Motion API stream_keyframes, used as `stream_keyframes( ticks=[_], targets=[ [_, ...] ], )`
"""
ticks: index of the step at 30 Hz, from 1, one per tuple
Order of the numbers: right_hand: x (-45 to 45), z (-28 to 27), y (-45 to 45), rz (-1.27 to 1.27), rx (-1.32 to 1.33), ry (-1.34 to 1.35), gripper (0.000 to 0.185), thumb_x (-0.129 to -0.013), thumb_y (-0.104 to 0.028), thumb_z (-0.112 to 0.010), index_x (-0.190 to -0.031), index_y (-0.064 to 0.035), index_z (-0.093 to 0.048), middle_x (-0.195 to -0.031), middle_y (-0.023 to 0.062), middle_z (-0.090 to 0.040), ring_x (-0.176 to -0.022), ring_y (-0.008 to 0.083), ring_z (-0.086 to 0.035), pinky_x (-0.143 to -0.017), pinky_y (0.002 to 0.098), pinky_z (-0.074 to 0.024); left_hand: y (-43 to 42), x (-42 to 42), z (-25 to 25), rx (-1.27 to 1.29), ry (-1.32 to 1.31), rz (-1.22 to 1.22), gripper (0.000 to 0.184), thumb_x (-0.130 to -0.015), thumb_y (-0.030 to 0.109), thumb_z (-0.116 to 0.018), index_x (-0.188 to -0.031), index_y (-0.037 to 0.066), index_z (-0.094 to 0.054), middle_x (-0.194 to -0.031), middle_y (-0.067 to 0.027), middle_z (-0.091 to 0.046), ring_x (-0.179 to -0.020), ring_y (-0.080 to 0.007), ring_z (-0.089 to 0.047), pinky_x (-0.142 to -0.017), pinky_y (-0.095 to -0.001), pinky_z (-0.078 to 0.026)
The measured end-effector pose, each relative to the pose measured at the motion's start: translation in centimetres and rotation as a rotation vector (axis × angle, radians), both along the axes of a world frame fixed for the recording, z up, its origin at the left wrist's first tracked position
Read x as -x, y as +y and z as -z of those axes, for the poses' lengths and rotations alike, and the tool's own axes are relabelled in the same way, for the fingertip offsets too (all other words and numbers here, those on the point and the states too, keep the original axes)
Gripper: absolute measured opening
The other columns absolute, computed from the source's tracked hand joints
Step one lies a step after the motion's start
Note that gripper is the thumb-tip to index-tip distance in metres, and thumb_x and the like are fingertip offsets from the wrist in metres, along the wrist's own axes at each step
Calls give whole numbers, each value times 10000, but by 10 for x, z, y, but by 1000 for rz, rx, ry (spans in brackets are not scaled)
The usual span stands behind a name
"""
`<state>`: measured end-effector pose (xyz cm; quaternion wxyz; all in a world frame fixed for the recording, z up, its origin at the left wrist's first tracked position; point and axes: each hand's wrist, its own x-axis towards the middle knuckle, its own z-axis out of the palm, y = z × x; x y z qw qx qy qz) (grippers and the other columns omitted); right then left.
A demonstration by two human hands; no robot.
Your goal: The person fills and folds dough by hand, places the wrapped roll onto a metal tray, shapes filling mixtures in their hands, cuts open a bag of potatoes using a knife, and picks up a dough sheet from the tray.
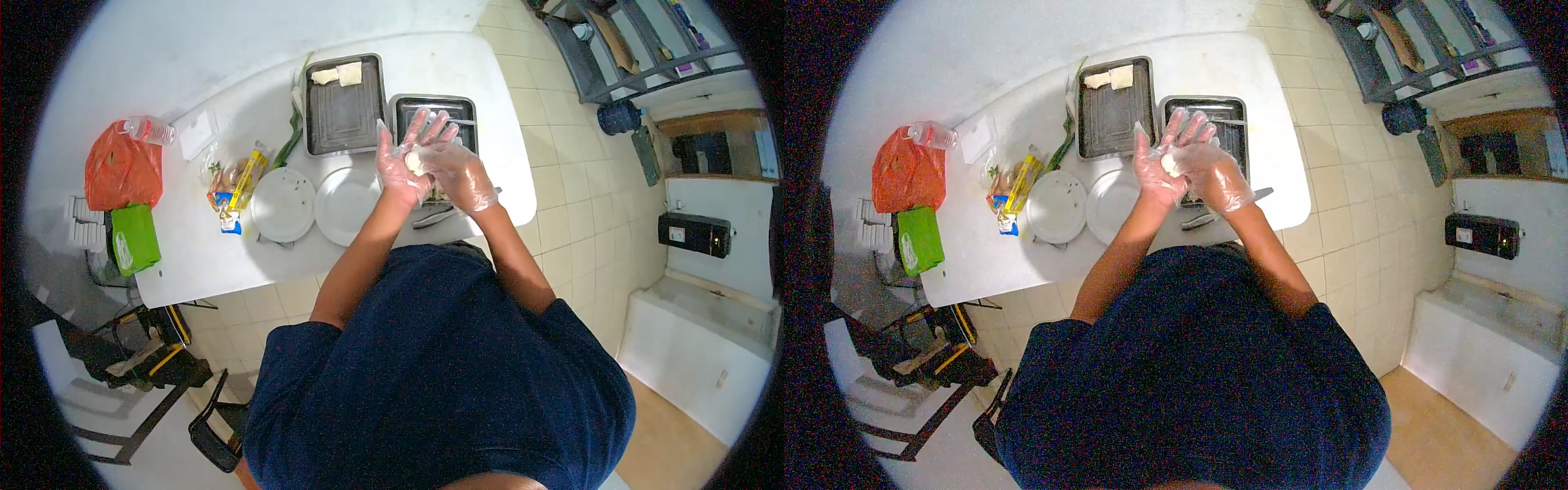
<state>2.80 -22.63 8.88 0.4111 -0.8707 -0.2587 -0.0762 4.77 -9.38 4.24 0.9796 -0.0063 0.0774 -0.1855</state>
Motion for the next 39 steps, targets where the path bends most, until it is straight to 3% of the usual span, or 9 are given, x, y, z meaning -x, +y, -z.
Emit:
stream_keyframes(
  ticks=[11, 17, 20, 23, 27, 30, 34, 38, 39],
  targets=[
    [-3, -3, -4, 20, -60, 71, 327, -806, 39, -656, -1124, -12, -712, -1120, 189, -707, -1019, 363, -674, -876, 404, -537, 2, -3, 3, 38, -26, 18, 874, -899, 758, -431, -1475, 100, -444, -1521, -234, -417, -1408, -441, -384, -1171, -591, -292],
    [-7, -22, 0, -190, 59, -41, 476, -800, 46, -652, -1270, -31, -644, -1282, 204, -642, -1185, 380, -617, -983, 419, -508, 1, -3, 3, 19, -41, 61, 909, -889, 779, -419, -1487, 94, -421, -1537, -233, -392, -1439, -423, -335, -1176, -591, -283],
    [-5, -12, 2, -198, 169, 44, 506, -795, 63, -654, -1291, -36, -635, -1321, 210, -617, -1237, 404, -578, -1016, 417, -493, -4, -4, 4, -18, -63, 53, 930, -886, 784, -416, -1501, 87, -394, -1540, -242, -376, -1448, -421, -317, -1181, -588, -276],
    [-7, -2, 3, -125, 45, 26, 467, -818, 66, -656, -1276, -29, -648, -1295, 183, -649, -1182, 350, -629, -1000, 391, -501, -1, -5, 5, -35, -103, 55, 949, -886, 785, -420, -1513, 75, -366, -1534, -257, -375, -1444, -426, -319, -1184, -589, -267],
    [-11, -5, -9, 4, -251, 487, 363, -878, 35, -660, -1233, -33, -689, -1213, 98, -703, -1080, 147, -624, -953, 312, -509, 4, -2, -2, 13, -54, 89, 959, -872, 785, -448, -1500, 64, -378, -1537, -271, -361, -1424, -433, -346, -1160, -598, -292],
    [-15, -13, -18, 93, -511, 796, 347, -896, 7, -664, -1240, -34, -688, -1210, 80, -692, -1079, 153, -624, -939, 306, -520, 6, -4, -1, 77, -15, 90, 967, -859, 777, -487, -1506, 68, -374, -1558, -275, -330, -1426, -445, -340, -1143, -617, -305],
    [-9, -28, -19, 21, -562, 867, 354, -931, -47, -662, -1285, -25, -652, -1240, 65, -671, -1071, 133, -612, -926, 301, -527, 8, -3, 5, 17, -71, 87, 1001, -840, 800, -482, -1524, 80, -353, -1560, -270, -331, -1427, -444, -340, -1145, -625, -292],
    [-2, -7, -6, -19, -186, 403, 335, -940, -95, -658, -1267, -23, -648, -1229, 132, -689, -1089, 250, -661, -929, 360, -530, -3, -2, 4, -22, -76, 78, 1016, -828, 832, -439, -1525, 97, -359, -1562, -259, -337, -1444, -447, -313, -1162, -636, -259],
    [0, -12, -4, -25, -27, 228, 330, -938, -103, -657, -1258, -23, -649, -1225, 153, -688, -1097, 290, -664, -932, 377, -528, -4, 1, 1, 21, -60, 106, 970, -855, 838, -371, -1501, 117, -422, -1525, -222, -416, -1418, -425, -369, -1174, -588, -273]
  ],
)
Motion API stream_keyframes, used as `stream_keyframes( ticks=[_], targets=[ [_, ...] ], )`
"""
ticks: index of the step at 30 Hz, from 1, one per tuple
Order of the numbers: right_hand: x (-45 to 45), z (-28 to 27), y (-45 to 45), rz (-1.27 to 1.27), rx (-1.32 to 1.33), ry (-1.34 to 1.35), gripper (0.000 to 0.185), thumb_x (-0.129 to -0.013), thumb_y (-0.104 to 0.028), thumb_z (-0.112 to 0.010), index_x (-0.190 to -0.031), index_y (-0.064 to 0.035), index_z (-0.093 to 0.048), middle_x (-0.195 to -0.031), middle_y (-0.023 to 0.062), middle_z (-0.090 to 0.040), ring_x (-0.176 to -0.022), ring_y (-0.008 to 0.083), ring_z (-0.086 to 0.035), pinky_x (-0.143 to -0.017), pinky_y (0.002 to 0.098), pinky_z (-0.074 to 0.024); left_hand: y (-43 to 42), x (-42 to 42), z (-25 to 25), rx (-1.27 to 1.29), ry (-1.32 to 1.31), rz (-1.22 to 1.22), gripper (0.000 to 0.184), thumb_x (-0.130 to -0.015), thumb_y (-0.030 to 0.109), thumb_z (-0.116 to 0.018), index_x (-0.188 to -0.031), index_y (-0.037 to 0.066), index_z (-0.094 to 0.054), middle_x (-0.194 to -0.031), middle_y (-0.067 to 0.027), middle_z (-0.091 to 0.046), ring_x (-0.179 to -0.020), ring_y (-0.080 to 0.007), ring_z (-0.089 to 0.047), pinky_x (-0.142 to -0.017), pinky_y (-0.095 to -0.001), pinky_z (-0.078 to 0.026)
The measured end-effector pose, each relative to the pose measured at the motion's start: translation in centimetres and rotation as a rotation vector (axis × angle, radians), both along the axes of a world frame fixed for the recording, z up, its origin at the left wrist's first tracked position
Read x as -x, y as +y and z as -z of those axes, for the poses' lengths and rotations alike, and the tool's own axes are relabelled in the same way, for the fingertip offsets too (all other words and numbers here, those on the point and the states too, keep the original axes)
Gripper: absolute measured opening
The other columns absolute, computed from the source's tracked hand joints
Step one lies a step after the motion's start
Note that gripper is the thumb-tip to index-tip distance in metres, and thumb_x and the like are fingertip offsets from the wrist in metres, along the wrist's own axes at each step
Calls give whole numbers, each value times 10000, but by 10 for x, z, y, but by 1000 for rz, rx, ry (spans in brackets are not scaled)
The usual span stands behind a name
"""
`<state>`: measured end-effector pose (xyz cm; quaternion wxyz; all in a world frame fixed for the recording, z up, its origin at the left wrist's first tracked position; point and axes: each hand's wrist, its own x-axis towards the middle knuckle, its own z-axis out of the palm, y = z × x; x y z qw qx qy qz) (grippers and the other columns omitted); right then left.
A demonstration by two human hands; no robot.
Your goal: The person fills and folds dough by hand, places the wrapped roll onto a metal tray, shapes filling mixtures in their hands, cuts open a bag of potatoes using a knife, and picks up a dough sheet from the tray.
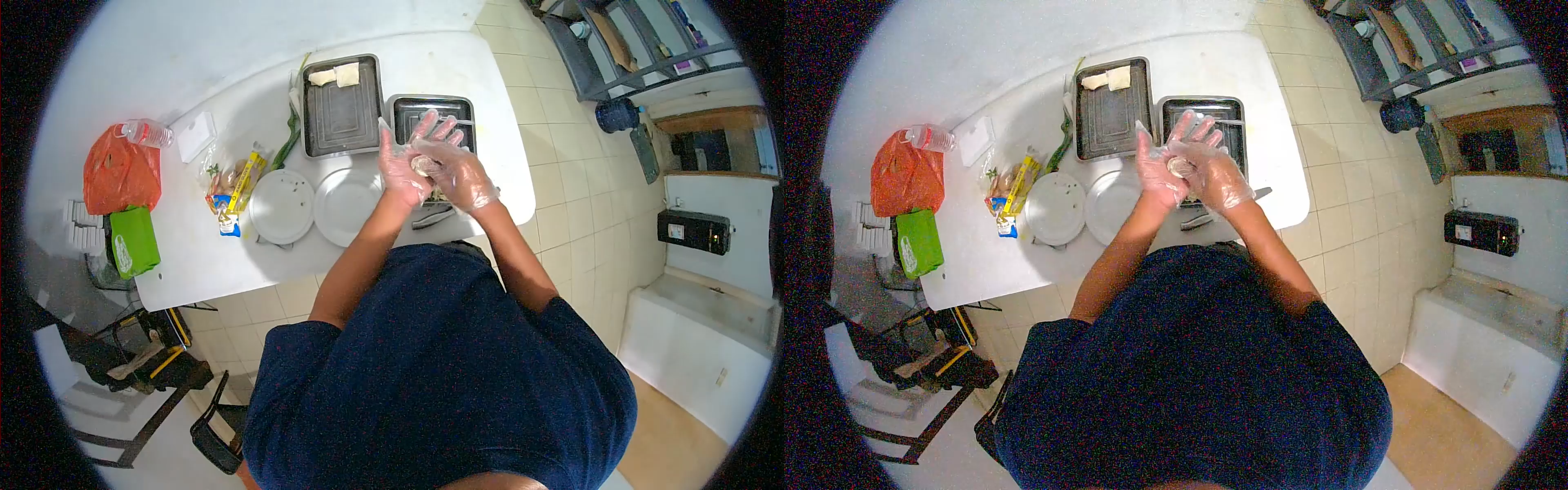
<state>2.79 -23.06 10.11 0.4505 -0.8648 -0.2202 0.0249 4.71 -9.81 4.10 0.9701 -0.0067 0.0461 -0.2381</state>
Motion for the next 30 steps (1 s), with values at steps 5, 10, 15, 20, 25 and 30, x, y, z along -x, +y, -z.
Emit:
stream_keyframes(
  ticks=[5, 10, 15, 20, 25, 30],
  targets=[
    [-4, -13, -1, 36, 17, -267, 243, -911, -84, -620, -1139, -38, -693, -1145, 196, -695, -1094, 369, -656, -930, 427, -516, 3, 0, -5, 58, 68, -30, 907, -882, 798, -388, -1478, 118, -452, -1529, -212, -418, -1416, -428, -374, -1172, -587, -287],
    [0, -4, -2, -28, 26, -218, 291, -830, 20, -673, -1109, -36, -731, -1129, 176, -712, -1090, 353, -667, -941, 414, -518, 3, -3, -1, 36, 99, -87, 831, -915, 726, -439, -1458, 96, -467, -1501, -213, -454, -1408, -427, -392, -1163, -588, -311],
    [-5, 10, -1, -40, -25, -257, 318, -787, 51, -677, -1090, -26, -735, -1167, 162, -704, -1115, 329, -655, -965, 403, -511, 4, -3, 7, 78, 78, -89, 779, -953, 673, -428, -1441, 68, -474, -1485, -217, -471, -1392, -431, -415, -1156, -592, -323],
    [-4, 15, -3, -52, -6, -233, 326, -794, 25, -684, -1115, -19, -721, -1171, 170, -701, -1107, 339, -660, -962, 389, -515, 1, -6, 8, -8, 123, -90, 666, -1013, 578, -377, -1423, 66, -490, -1477, -219, -481, -1386, -434, -423, -1150, -587, -331],
    [-7, 7, 2, -36, 9, -235, 389, -819, 6, -669, -1207, -25, -681, -1210, 191, -681, -1155, 368, -633, -1006, 404, -489, 2, -7, 9, 15, 90, -70, 671, -1010, 591, -377, -1425, 77, -494, -1475, -212, -486, -1398, -424, -407, -1149, -569, -343],
    [-5, 11, 5, -74, 85, -266, 390, -850, -11, -674, -1240, -27, -665, -1265, 199, -660, -1183, 349, -633, -986, 388, -507, 0, -9, 9, -90, 8, -37, 754, -973, 662, -396, -1476, 103, -448, -1506, -217, -444, -1411, -409, -389, -1149, -553, -350]
  ],
)
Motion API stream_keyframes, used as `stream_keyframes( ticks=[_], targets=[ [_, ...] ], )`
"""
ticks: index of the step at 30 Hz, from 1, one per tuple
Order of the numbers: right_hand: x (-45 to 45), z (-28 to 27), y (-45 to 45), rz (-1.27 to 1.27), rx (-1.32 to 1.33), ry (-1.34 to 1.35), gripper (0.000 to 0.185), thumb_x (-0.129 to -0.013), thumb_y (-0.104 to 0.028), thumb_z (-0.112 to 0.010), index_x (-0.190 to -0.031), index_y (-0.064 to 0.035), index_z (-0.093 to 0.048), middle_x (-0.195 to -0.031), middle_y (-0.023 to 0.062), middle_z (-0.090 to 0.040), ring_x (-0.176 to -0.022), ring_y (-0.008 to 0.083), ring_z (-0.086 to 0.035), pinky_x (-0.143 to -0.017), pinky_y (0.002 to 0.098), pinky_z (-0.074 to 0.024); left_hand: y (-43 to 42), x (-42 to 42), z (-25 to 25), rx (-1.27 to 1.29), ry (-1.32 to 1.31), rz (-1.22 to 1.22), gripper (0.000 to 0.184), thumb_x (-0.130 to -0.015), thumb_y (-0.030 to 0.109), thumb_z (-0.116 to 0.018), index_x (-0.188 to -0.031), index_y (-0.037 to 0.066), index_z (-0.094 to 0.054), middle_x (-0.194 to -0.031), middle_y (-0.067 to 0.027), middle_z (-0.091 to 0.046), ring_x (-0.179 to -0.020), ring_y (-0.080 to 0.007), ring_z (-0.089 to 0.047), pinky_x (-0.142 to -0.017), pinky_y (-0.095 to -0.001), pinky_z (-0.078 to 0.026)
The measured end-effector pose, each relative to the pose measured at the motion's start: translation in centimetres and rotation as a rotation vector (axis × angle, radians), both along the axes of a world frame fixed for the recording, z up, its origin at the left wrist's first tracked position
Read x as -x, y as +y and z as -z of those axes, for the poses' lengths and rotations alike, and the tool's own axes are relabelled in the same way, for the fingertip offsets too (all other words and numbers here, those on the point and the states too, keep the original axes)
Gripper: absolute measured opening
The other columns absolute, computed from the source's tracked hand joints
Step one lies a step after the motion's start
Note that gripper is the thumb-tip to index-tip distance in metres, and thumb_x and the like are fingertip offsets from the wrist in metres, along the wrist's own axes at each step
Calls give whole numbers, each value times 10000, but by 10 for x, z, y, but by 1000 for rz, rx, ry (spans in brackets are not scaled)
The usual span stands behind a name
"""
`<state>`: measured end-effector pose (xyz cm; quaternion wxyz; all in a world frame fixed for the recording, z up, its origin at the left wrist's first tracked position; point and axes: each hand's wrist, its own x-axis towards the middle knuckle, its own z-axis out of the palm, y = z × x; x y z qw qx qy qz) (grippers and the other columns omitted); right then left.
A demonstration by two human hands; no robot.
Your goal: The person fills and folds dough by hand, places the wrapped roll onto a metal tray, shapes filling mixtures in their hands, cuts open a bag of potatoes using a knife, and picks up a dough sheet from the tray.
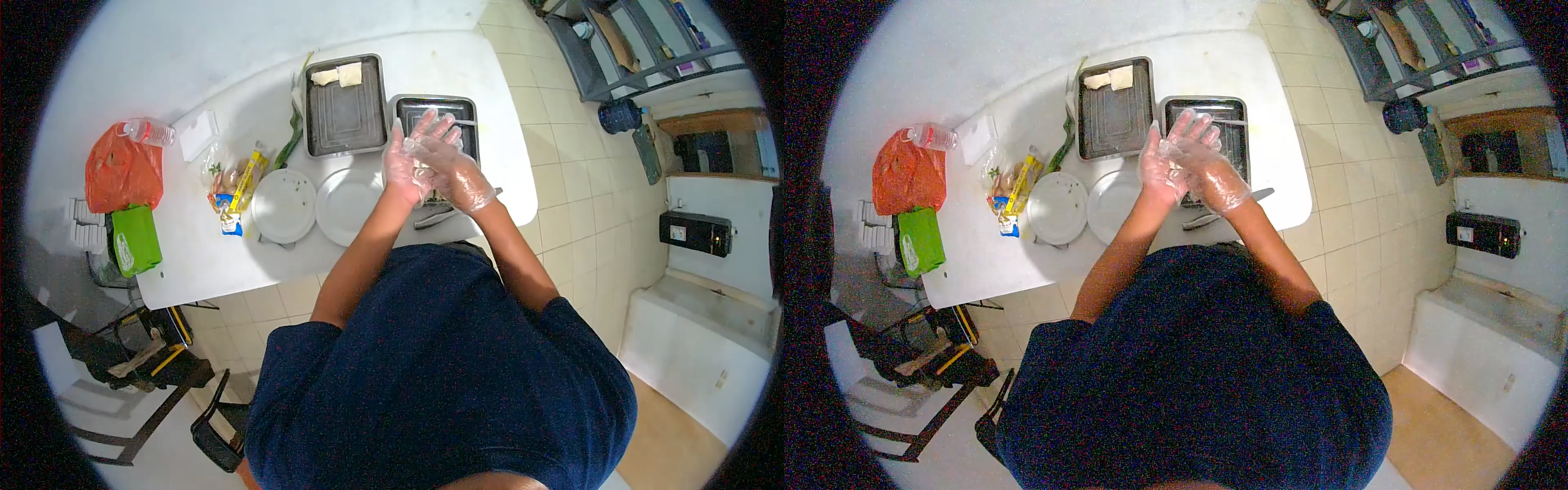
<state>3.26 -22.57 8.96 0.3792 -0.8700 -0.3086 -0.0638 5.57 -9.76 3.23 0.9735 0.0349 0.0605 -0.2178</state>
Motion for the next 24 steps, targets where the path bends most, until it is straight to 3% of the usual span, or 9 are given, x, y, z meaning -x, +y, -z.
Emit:
stream_keyframes(
  ticks=[3, 4, 8, 9, 11, 17, 18, 21, 24],
  targets=[
    [-1, -1, -4, 105, -245, 296, 382, -874, -26, -683, -1256, -33, -661, -1261, 167, -676, -1137, 263, -660, -941, 357, -529, 7, 5, -13, 77, -5, 49, 851, -924, 731, -420, -1514, 118, -396, -1540, -220, -392, -1402, -404, -398, -1131, -544, -373],
    [-3, 3, -8, 130, -259, 301, 382, -882, -27, -696, -1263, -36, -664, -1208, 120, -706, -1067, 183, -657, -905, 336, -539, 9, 4, -9, 146, -13, 67, 878, -906, 749, -433, -1518, 121, -387, -1546, -222, -381, -1399, -405, -400, -1123, -549, -380],
    [-10, -9, -19, 309, -583, 818, 362, -871, -14, -714, -1232, -31, -685, -1111, 74, -708, -987, 144, -647, -864, 321, -547, 13, 3, -1, 394, -11, 101, 959, -846, 776, -510, -1532, 124, -355, -1575, -241, -314, -1412, -437, -364, -1123, -591, -362],
    [-11, -11, -20, 273, -559, 787, 367, -878, -22, -710, -1243, -30, -678, -1124, 78, -708, -1000, 144, -645, -873, 320, -544, 13, 3, 0, 449, -2, 99, 972, -835, 771, -536, -1534, 122, -348, -1585, -249, -291, -1421, -453, -344, -1132, -608, -346],
    [-9, -14, -22, 202, -511, 729, 378, -890, -38, -702, -1266, -28, -663, -1151, 88, -708, -1024, 143, -642, -890, 318, -539, 12, 3, 1, 318, -42, 54, 980, -823, 781, -543, -1535, 134, -353, -1592, -246, -277, -1432, -448, -329, -1139, -618, -328],
    [9, -27, -2, -5, 13, 136, 471, -847, -18, -700, -1312, -33, -621, -1332, 169, -636, -1227, 302, -617, -981, 368, -511, 0, 9, -9, 180, -67, -2, 962, -830, 820, -477, -1518, 151, -402, -1586, -231, -306, -1462, -435, -284, -1183, -627, -235],
    [10, -24, -1, -6, -19, 141, 481, -828, -1, -694, -1303, -34, -623, -1357, 185, -610, -1268, 359, -577, -1013, 395, -488, -2, 8, -10, 185, -76, -9, 958, -834, 826, -459, -1515, 153, -410, -1583, -229, -314, -1465, -433, -279, -1190, -625, -220],
    [9, -20, -2, 34, -137, 128, 428, -851, -5, -672, -1277, -26, -638, -1323, 182, -633, -1232, 356, -601, -1008, 401, -489, -1, 8, -9, 171, -5, -24, 976, -826, 856, -418, -1504, 153, -402, -1572, -231, -333, -1451, -449, -301, -1168, -624, -278],
    [7, -12, -2, -3, -236, 118, 373, -853, 5, -659, -1225, -19, -668, -1274, 184, -658, -1181, 357, -626, -995, 404, -498, 1, 6, -9, 187, 13, -50, 950, -846, 838, -408, -1504, 154, -407, -1567, -231, -345, -1442, -453, -318, -1179, -625, -249]
  ],
)
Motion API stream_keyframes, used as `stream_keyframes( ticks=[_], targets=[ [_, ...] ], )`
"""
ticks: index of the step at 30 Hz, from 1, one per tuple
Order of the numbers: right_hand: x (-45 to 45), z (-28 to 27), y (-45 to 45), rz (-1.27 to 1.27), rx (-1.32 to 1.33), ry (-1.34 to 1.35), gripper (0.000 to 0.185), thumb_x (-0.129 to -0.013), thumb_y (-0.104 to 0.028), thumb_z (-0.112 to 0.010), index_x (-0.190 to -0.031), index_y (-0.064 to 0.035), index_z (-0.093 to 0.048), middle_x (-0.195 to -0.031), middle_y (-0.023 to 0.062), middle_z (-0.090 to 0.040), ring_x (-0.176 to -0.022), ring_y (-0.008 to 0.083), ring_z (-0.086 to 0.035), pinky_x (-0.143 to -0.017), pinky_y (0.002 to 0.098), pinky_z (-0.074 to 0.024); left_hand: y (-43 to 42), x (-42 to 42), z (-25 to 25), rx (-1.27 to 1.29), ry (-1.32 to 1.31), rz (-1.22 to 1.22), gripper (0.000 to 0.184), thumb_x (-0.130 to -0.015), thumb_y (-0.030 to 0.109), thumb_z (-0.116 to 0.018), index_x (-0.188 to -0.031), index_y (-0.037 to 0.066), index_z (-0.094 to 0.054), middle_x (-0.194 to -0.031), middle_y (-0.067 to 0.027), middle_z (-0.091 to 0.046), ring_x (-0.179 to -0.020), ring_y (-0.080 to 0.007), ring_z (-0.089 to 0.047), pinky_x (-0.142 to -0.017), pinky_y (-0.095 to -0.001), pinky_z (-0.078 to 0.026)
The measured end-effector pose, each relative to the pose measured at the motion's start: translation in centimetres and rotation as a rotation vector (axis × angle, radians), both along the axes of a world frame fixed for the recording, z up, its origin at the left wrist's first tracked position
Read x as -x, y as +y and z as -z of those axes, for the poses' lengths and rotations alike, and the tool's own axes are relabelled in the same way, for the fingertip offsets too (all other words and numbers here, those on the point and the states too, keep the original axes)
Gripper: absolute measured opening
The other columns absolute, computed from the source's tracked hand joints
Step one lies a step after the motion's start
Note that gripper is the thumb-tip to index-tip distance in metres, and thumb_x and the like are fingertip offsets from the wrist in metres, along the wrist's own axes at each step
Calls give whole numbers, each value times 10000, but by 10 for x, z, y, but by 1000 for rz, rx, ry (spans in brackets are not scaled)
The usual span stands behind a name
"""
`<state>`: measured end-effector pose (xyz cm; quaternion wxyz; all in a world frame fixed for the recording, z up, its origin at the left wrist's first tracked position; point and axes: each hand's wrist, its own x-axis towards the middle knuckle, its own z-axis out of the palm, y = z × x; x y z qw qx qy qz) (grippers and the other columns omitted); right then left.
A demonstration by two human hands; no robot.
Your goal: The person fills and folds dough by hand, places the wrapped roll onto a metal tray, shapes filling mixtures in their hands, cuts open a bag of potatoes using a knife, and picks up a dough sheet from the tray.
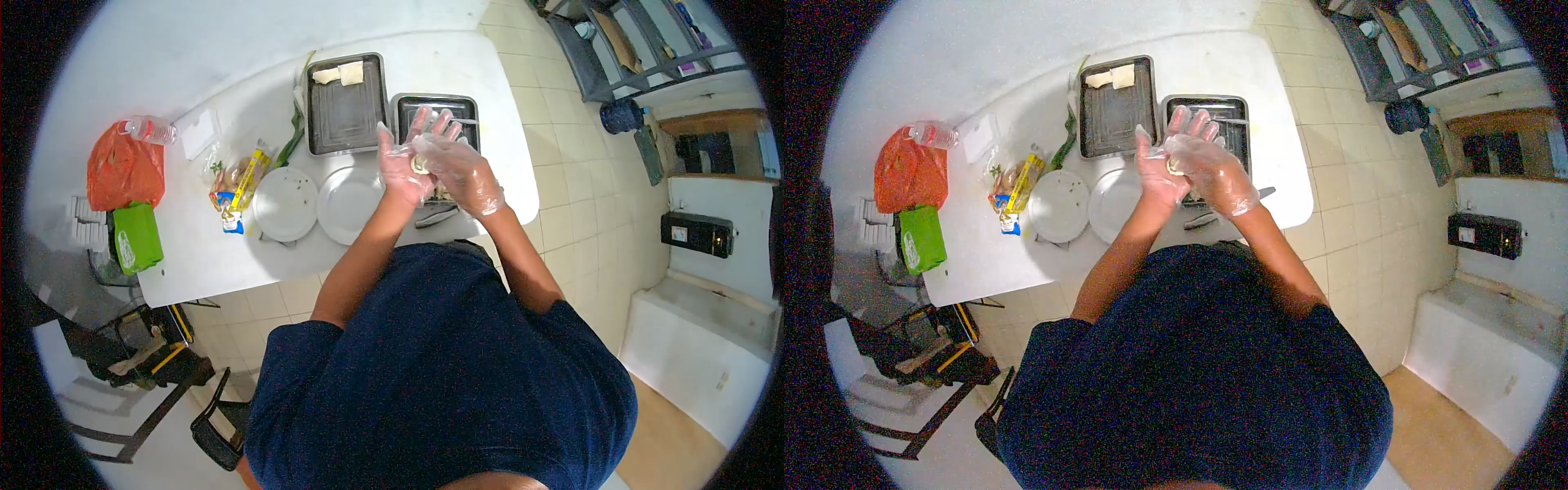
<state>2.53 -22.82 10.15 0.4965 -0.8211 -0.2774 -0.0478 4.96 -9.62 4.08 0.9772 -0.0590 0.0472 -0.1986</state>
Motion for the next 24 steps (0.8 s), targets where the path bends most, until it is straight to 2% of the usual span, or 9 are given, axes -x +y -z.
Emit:
stream_keyframes(
  ticks=[3, 7, 10, 13, 16, 19, 22, 24],
  targets=[
    [3, 8, 0, -16, 189, -103, 334, -845, 16, -664, -1175, -16, -693, -1232, 185, -676, -1125, 347, -650, -963, 396, -515, -2, 0, -6, -40, 41, -13, 920, -868, 823, -385, -1503, 158, -413, -1560, -231, -362, -1437, -445, -333, -1181, -620, -246],
    [-2, -5, 1, 50, 177, -231, 311, -833, 12, -661, -1138, -27, -712, -1176, 179, -698, -1072, 363, -666, -933, 404, -524, 0, 1, -7, -26, 3, -6, 911, -882, 811, -373, -1506, 148, -410, -1547, -234, -382, -1434, -433, -347, -1179, -603, -262],
    [-4, 5, 1, 122, 236, -158, 310, -831, 10, -668, -1136, -25, -713, -1144, 178, -709, -1051, 367, -672, -918, 404, -529, 0, 0, -5, -53, 11, 6, 913, -888, 806, -368, -1507, 135, -408, -1549, -236, -378, -1437, -425, -346, -1180, -594, -266],
    [-1, 2, -1, 49, 196, -58, 334, -830, -7, -688, -1163, -27, -700, -1151, 182, -708, -1051, 368, -674, -915, 404, -532, 2, -3, -6, -71, 23, 16, 911, -896, 799, -369, -1507, 124, -404, -1549, -240, -373, -1442, -421, -337, -1182, -588, -267],
    [2, -12, 4, 85, 84, 83, 352, -837, -29, -699, -1189, -28, -689, -1196, 184, -693, -1085, 366, -667, -930, 405, -528, 1, -3, -5, -75, -7, 12, 913, -900, 795, -373, -1510, 117, -388, -1542, -246, -378, -1448, -413, -328, -1183, -580, -271],
    [5, -17, 9, 105, 88, 171, 358, -855, -60, -708, -1212, -33, -684, -1234, 187, -678, -1112, 350, -662, -948, 396, -522, 2, -5, -3, -127, -36, 33, 921, -899, 795, -380, -1515, 110, -371, -1534, -251, -383, -1435, -402, -344, -1180, -570, -280],
    [5, -4, 10, 93, 191, -74, 364, -883, -100, -708, -1239, -36, -672, -1268, 165, -672, -1119, 292, -668, -952, 379, -519, 2, -5, -3, -206, -33, 75, 943, -889, 807, -379, -1518, 104, -360, -1530, -251, -384, -1411, -392, -373, -1170, -567, -297],
    [0, 3, 3, 95, 60, 87, 375, -897, -107, -705, -1261, -31, -657, -1256, 146, -682, -1101, 246, -667, -947, 365, -523, 3, -3, -7, -239, -31, 81, 964, -880, 818, -379, -1518, 96, -359, -1530, -248, -383, -1393, -389, -392, -1156, -569, -317]
  ],
)
